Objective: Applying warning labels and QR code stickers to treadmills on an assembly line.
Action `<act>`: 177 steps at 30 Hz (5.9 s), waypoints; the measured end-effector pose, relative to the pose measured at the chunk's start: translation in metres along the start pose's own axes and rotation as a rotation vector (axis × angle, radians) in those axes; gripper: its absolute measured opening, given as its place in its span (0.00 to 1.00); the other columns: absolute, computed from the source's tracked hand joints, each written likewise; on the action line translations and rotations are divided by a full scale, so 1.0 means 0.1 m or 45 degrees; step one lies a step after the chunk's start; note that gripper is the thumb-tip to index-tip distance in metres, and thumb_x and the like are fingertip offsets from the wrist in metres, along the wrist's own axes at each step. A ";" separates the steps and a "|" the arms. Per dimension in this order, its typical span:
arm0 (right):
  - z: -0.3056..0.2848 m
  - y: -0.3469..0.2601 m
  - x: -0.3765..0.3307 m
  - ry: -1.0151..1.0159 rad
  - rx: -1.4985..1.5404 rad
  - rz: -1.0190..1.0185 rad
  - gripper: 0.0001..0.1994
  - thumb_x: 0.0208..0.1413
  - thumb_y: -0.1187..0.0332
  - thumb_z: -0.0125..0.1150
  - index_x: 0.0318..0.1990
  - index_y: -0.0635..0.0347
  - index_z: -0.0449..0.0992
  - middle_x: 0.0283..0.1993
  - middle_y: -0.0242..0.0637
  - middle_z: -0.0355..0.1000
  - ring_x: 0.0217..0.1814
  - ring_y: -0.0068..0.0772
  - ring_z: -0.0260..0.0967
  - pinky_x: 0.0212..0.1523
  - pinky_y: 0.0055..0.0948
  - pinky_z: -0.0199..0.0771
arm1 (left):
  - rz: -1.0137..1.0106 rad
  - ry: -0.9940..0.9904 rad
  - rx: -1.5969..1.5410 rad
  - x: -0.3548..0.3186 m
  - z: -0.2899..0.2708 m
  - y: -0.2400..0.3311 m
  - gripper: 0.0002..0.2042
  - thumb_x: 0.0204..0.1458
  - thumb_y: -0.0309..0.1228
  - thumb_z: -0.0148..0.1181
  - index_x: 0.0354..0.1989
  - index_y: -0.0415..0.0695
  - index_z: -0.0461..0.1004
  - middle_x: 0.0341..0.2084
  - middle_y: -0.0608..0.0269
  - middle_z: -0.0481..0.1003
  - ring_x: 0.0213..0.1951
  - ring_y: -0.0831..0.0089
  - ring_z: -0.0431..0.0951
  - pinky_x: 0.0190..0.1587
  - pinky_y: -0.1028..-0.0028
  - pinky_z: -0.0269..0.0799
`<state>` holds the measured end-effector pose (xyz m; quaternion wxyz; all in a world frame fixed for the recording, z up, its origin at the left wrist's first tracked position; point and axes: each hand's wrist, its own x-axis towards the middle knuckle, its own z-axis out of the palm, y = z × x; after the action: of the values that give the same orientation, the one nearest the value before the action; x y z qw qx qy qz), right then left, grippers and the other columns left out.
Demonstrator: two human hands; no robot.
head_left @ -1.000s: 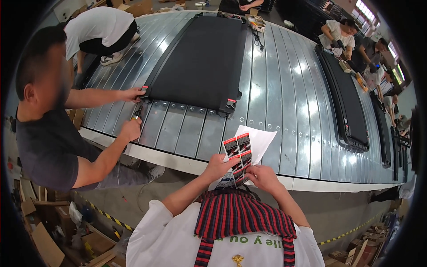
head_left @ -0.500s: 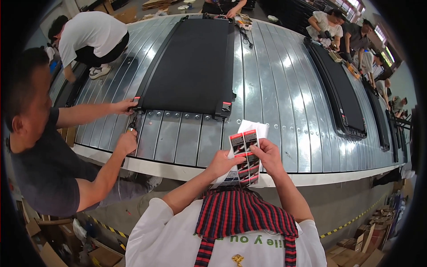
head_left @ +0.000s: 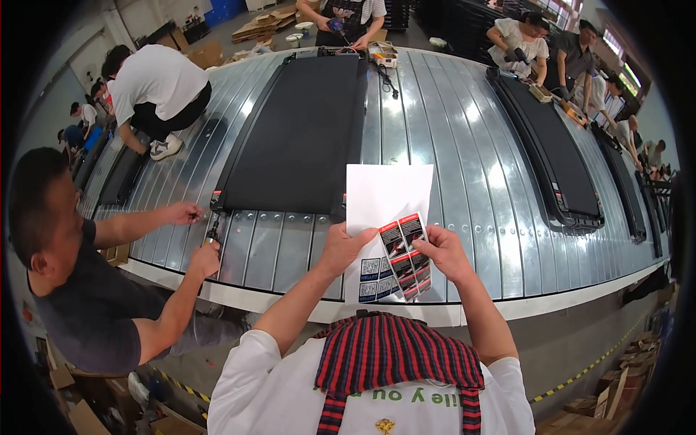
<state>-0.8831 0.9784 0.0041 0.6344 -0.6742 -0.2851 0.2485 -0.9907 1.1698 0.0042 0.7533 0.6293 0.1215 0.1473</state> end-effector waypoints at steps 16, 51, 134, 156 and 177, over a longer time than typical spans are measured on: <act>-0.35 0.15 0.33 -0.152 -0.194 -0.063 0.13 0.49 0.66 0.54 0.35 0.70 0.71 0.25 0.34 0.70 0.27 0.19 0.65 0.29 0.23 0.67 | -0.009 0.020 0.361 0.18 0.16 0.08 0.12 0.44 0.29 0.57 0.35 0.34 0.73 0.29 0.61 0.75 0.31 0.78 0.73 0.34 0.77 0.69; 0.68 -0.21 0.28 0.155 -0.650 -0.582 0.06 0.46 0.77 0.54 0.33 0.65 0.72 0.26 0.41 0.71 0.26 0.30 0.70 0.27 0.24 0.69 | 0.251 -0.176 0.798 0.18 -0.18 0.25 0.11 0.40 0.33 0.53 0.29 0.38 0.74 0.21 0.51 0.74 0.25 0.65 0.77 0.28 0.71 0.69; 1.72 -0.45 0.65 0.606 0.317 -0.496 0.36 0.46 0.80 0.54 0.62 0.66 0.41 0.31 0.37 0.69 0.31 0.20 0.66 0.33 0.16 0.65 | 0.089 -0.240 0.322 0.15 -1.11 0.28 0.13 0.48 0.31 0.58 0.40 0.37 0.71 0.32 0.66 0.74 0.34 0.83 0.70 0.37 0.80 0.67; 0.66 1.02 2.37 0.318 0.532 0.643 0.03 0.46 0.75 0.57 0.27 0.65 0.70 0.22 0.31 0.66 0.18 0.16 0.56 0.17 0.15 0.53 | 0.084 -0.786 1.940 0.97 -1.90 -0.43 0.05 0.43 0.29 0.49 0.26 0.48 0.72 0.28 0.62 0.74 0.34 0.60 0.74 0.34 0.63 0.68; 0.74 1.05 2.57 0.346 0.283 0.785 0.04 0.46 0.71 0.60 0.28 0.59 0.72 0.25 0.29 0.70 0.27 0.19 0.65 0.27 0.20 0.63 | 0.539 -0.778 1.688 1.65 -1.52 -0.45 0.03 0.39 0.24 0.52 0.25 0.43 0.70 0.46 0.61 0.67 0.41 0.67 0.69 0.40 0.68 0.66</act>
<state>-0.7444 1.2076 -0.0995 0.6312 -0.6822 0.0475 0.3659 -0.8910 1.3633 -0.0668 0.1734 0.9729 -0.1528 0.0041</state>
